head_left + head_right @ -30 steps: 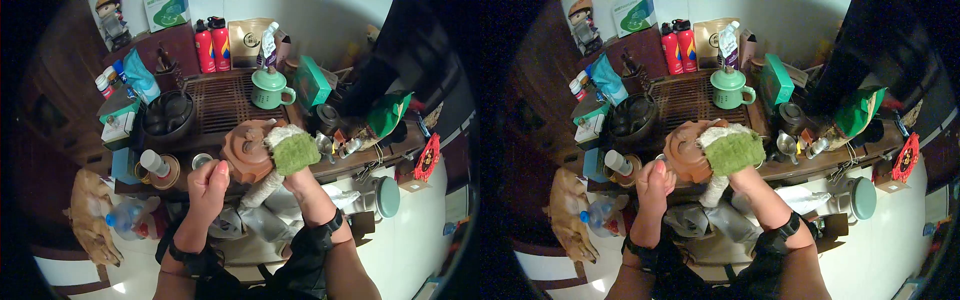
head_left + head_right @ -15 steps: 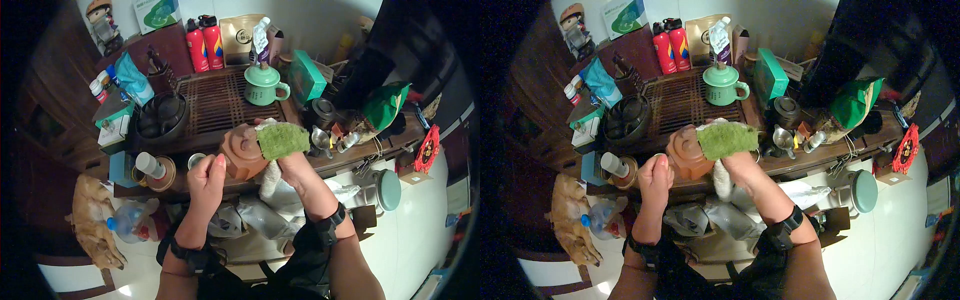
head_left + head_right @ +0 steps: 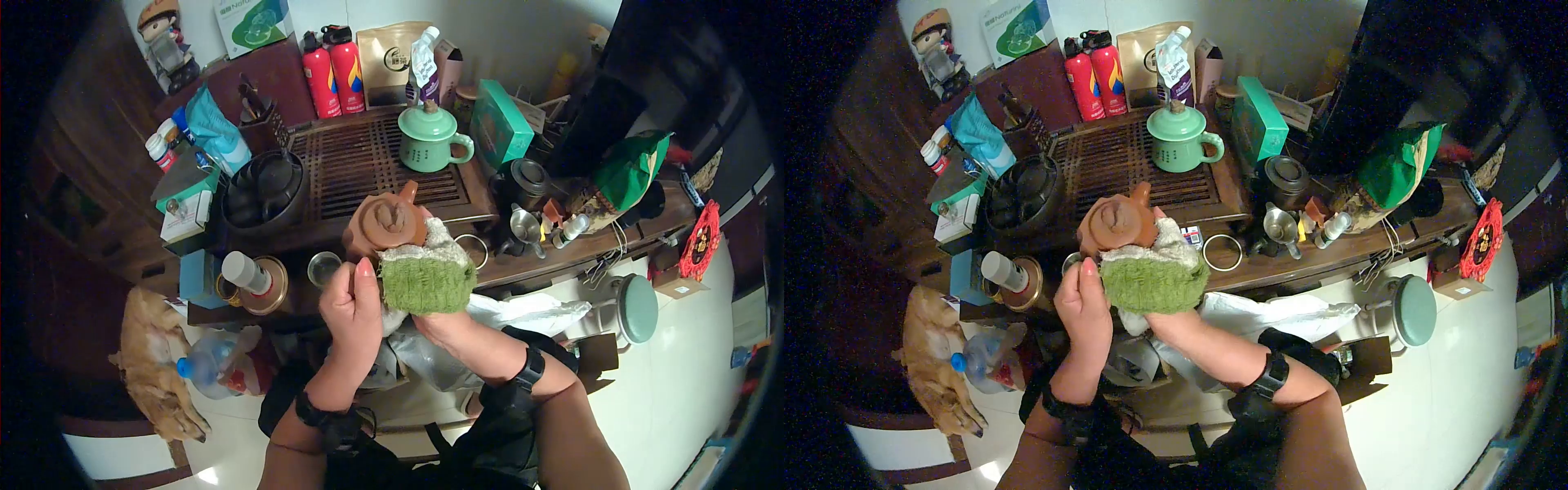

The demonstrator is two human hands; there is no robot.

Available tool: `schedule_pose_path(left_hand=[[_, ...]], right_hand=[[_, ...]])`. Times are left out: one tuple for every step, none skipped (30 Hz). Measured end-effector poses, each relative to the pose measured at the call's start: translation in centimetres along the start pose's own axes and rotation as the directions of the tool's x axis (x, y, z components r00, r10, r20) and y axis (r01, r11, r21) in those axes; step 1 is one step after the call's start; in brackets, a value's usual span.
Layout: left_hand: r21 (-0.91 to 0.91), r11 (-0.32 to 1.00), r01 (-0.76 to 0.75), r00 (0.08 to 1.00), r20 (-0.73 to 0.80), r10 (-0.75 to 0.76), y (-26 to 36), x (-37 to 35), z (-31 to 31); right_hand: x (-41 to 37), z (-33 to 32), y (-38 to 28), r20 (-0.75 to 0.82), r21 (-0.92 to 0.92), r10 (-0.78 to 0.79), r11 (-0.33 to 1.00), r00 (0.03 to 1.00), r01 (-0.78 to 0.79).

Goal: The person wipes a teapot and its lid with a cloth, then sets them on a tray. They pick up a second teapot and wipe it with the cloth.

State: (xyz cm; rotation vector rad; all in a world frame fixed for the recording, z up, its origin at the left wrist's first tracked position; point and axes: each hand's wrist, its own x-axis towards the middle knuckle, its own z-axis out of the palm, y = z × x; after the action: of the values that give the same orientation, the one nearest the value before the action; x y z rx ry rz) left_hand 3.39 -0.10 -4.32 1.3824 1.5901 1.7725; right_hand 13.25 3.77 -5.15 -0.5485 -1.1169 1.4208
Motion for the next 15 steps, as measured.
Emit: schedule_pose_path(left_hand=[[0.036, 0.999, -0.020, 1.000, -0.006, 0.021, 0.2, -0.1, 0.1], [0.047, 0.996, -0.080, 0.996, -0.026, 0.081, 0.2, -0.1, 0.3], [0.059, 0.989, -0.139, 0.989, -0.044, 0.141, 0.1, -0.2, 0.6], [0.072, 0.978, -0.197, 0.978, -0.061, 0.201, 0.0, -0.2, 0.8], [0.056, 0.976, -0.211, 0.975, -0.053, 0.214, -0.2, -0.2, 0.9], [0.041, 0.974, -0.224, 0.973, -0.045, 0.226, -0.5, -0.2, 1.0], [0.025, 0.972, -0.236, 0.971, -0.039, 0.236, -0.6, -0.3, 1.0], [0.009, 0.984, -0.180, 0.984, 0.004, 0.180, -0.6, -0.4, 0.9], [-0.004, 0.992, -0.123, 0.991, 0.048, 0.123, -0.6, -0.5, 0.5], [-0.015, 0.998, -0.065, 0.994, 0.093, 0.066, -0.6, -0.5, 0.2], [-0.057, 0.997, -0.042, 0.995, 0.092, 0.047, -0.5, -0.3, 0.1], [-0.099, 0.995, -0.019, 0.995, 0.093, 0.028, -0.2, -0.1, 0.0], [-0.140, 0.990, 0.005, 0.995, 0.096, 0.009, 0.0, 0.1, 0.0], [-0.154, 0.988, 0.020, 0.995, 0.103, -0.004, 0.1, 0.1, 0.0], [-0.168, 0.985, 0.035, 0.994, 0.110, -0.016, 0.2, 0.1, 0.0]], right_hand=[[0.2, -0.1, 0.2, -0.030, -0.031, 0.003, 1.000, 1.000, -0.004], [0.3, -0.2, 0.2, -0.023, 0.053, 0.029, 0.998, 0.999, -0.028], [0.5, -0.2, 0.1, -0.014, 0.137, 0.054, 0.989, 0.998, -0.051], [0.6, -0.1, -0.2, -0.003, 0.220, 0.078, 0.973, 0.997, -0.075], [0.8, -0.1, -0.7, 0.005, 0.223, 0.115, 0.968, 0.993, -0.113], [0.8, 0.0, -1.6, 0.014, 0.225, 0.153, 0.962, 0.988, -0.152], [0.9, -0.1, -2.3, 0.024, 0.226, 0.192, 0.955, 0.981, -0.192], [1.1, -0.2, -2.9, 0.048, 0.244, 0.217, 0.944, 0.975, -0.222], [1.2, -0.4, -3.4, 0.072, 0.262, 0.241, 0.932, 0.968, -0.252], [1.4, -0.6, -3.9, 0.098, 0.278, 0.265, 0.918, 0.959, -0.282], [1.7, -0.8, -4.4, 0.137, 0.253, 0.273, 0.920, 0.952, -0.300], [1.9, -1.0, -4.9, 0.166, 0.310, 0.289, 0.892, 0.943, -0.328], [2.1, -1.2, -5.4, 0.196, 0.366, 0.303, 0.860, 0.932, -0.357], [2.2, -1.3, -5.6, 0.227, 0.418, 0.316, 0.823, 0.921, -0.385], [2.1, -1.7, -5.0, 0.181, 0.397, 0.343, 0.832, 0.922, -0.388]])
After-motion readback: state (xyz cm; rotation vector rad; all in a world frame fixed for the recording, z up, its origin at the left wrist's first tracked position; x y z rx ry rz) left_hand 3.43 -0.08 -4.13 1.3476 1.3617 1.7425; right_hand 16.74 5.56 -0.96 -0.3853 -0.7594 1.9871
